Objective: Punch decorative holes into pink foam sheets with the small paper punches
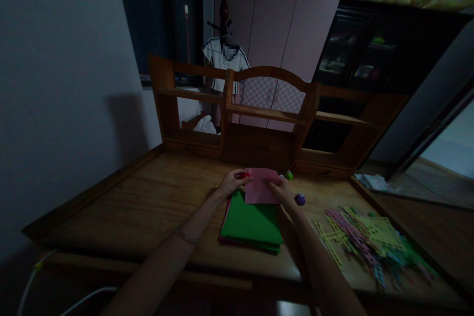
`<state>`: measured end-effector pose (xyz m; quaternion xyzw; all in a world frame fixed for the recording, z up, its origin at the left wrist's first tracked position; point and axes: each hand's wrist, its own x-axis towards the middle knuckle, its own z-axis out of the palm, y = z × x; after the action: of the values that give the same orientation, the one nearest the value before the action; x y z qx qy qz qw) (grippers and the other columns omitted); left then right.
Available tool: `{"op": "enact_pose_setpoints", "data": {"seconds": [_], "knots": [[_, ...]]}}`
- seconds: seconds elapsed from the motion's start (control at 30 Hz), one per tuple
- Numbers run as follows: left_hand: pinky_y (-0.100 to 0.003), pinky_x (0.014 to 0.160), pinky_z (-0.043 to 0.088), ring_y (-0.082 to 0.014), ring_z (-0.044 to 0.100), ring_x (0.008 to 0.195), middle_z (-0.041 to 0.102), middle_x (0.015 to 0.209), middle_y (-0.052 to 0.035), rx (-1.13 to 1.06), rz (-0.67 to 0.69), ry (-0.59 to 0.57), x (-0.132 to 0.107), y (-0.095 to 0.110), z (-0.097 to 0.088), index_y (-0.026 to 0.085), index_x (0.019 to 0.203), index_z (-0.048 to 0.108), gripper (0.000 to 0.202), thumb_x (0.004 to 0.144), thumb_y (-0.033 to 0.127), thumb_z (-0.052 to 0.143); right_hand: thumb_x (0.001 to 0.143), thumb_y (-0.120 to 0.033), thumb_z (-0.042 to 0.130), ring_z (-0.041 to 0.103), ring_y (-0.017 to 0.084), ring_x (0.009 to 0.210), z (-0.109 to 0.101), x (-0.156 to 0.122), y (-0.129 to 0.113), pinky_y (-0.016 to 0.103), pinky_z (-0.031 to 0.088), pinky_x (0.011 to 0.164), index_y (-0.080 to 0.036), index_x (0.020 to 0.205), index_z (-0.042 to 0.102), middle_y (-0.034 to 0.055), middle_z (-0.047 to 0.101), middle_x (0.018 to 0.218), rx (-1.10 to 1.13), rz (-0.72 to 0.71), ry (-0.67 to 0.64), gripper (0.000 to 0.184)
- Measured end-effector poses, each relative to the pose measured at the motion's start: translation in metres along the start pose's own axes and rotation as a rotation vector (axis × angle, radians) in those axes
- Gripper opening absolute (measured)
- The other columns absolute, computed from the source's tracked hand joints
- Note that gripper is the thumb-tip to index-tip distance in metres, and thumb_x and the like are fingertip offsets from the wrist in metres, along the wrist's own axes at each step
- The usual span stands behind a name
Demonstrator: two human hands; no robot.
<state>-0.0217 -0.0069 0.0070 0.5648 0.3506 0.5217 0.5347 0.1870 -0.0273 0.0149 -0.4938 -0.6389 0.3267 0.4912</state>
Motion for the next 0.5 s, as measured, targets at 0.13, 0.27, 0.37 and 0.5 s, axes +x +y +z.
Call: {"op": "enact_pose_setpoints", "data": {"seconds": [0.13,0.27,0.37,0.5], "knots": [[-0.024,0.064,0.048,-0.0159,0.061,0.074,0.067,0.082,-0.0073,0.029,-0.004,0.037,0.003,-0.0017,-0.0008,0.013,0.085,0.068,0.042,0.055,0.039,0.081,0.07,-0.039,0.061,0.064,0.021,0.068,0.0007,-0.0029,-0.0048,0.027,0.049,0.055,-0.013,0.086,0.07,0.0067,0.071,0.079,0.014,-0.022,-0.025,0.032],[-0.022,0.054,0.045,-0.0143,0.059,0.066,0.065,0.076,-0.0065,0.034,-0.025,0.079,0.0026,-0.0023,0.0021,0.011,0.081,0.067,0.043,0.055,0.043,0.08,0.071,-0.041,0.061,0.063,0.021,0.065,0.0011,-0.0061,-0.0084,0.026,0.048,0.053,-0.013,0.081,0.069,0.0063,0.07,0.076,-0.001,-0.036,-0.037,0.031],[-0.022,0.053,0.045,-0.0141,0.059,0.063,0.066,0.075,-0.0067,0.035,-0.055,0.07,0.0006,-0.0011,0.0053,0.01,0.079,0.067,0.044,0.054,0.044,0.08,0.072,-0.046,0.062,0.064,0.022,0.066,0.0026,-0.0069,-0.0096,0.027,0.048,0.053,-0.014,0.081,0.069,0.0073,0.07,0.076,0.019,-0.007,-0.029,0.034],[-0.022,0.056,0.046,-0.015,0.061,0.067,0.068,0.079,-0.0084,0.041,-0.068,0.08,-0.0003,0.0019,0.0059,0.01,0.082,0.069,0.047,0.051,0.043,0.081,0.069,-0.051,0.065,0.065,0.023,0.068,0.0045,-0.0049,-0.0067,0.028,0.049,0.055,-0.015,0.084,0.069,0.008,0.07,0.079,0.07,0.017,-0.007,0.04]]}}
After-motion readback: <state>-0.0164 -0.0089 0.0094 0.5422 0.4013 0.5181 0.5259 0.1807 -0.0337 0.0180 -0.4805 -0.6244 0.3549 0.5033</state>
